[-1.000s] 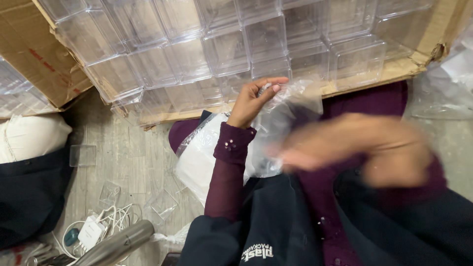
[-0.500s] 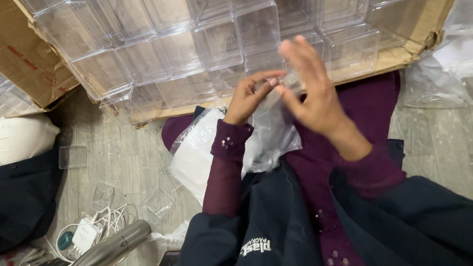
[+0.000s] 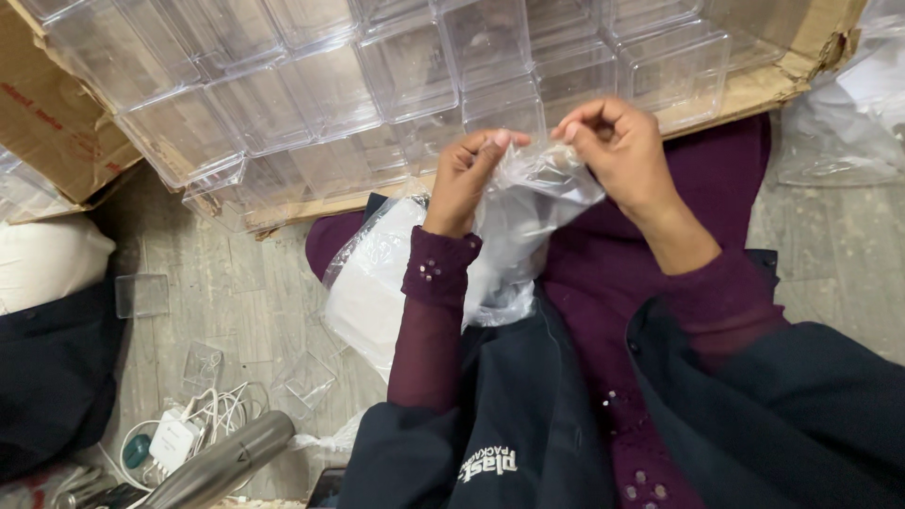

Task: The person sits on the floor in front of a cardboard tray of clear plastic boxes. They take boxes one at a time, open a plastic bag, insert a box into the bag, and set the bagged box aside, repeating the packing cycle.

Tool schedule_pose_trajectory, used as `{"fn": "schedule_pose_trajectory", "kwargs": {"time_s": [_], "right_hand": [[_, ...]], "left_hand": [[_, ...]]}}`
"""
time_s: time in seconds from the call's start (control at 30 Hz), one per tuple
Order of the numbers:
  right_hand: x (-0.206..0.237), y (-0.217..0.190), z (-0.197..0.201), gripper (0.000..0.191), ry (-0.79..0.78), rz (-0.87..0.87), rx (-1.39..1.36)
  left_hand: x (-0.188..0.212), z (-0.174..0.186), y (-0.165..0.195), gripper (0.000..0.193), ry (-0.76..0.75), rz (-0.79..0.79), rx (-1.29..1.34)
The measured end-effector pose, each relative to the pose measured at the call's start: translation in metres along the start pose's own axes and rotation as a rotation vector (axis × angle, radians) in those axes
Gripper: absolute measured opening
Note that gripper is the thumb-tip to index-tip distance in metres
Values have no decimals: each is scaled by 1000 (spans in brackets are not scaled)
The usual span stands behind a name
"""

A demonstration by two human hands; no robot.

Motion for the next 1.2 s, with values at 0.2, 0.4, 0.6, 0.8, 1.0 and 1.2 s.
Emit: {"fn": "schedule_pose_trajectory", "kwargs": {"time_s": [0.2, 0.4, 0.6, 0.8, 1.0, 1.2], "right_hand": [[4, 15, -37, 17, -201, -12, 89], [12, 65, -33, 19, -190, -451, -306], [10, 45, -29, 17, -305, -388, -666], [-49, 25, -28, 16, -106, -32, -293], [-18, 1, -50, 41, 34, 469, 541], [14, -12, -22, 34, 152, 433, 508]], "left_hand": [[2, 0, -3, 16, -38, -46, 148], [15, 26, -2, 26, -108, 32, 180], [6, 57, 15, 28, -172, 37, 117], [-20, 63, 44, 25, 212, -476, -559], [-19, 67, 31, 26, 362, -606, -729], [-9, 69, 6, 31, 181, -353, -611]]}}
Point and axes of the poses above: each hand's wrist, its own x-axis away from the middle knuckle, its own z-axis out of the back of the hand, y = z × x, the point moved 9 cm from there along -x, towards the middle knuckle, and after that the axes turned 14 degrees about y, right-handed, at the moved point
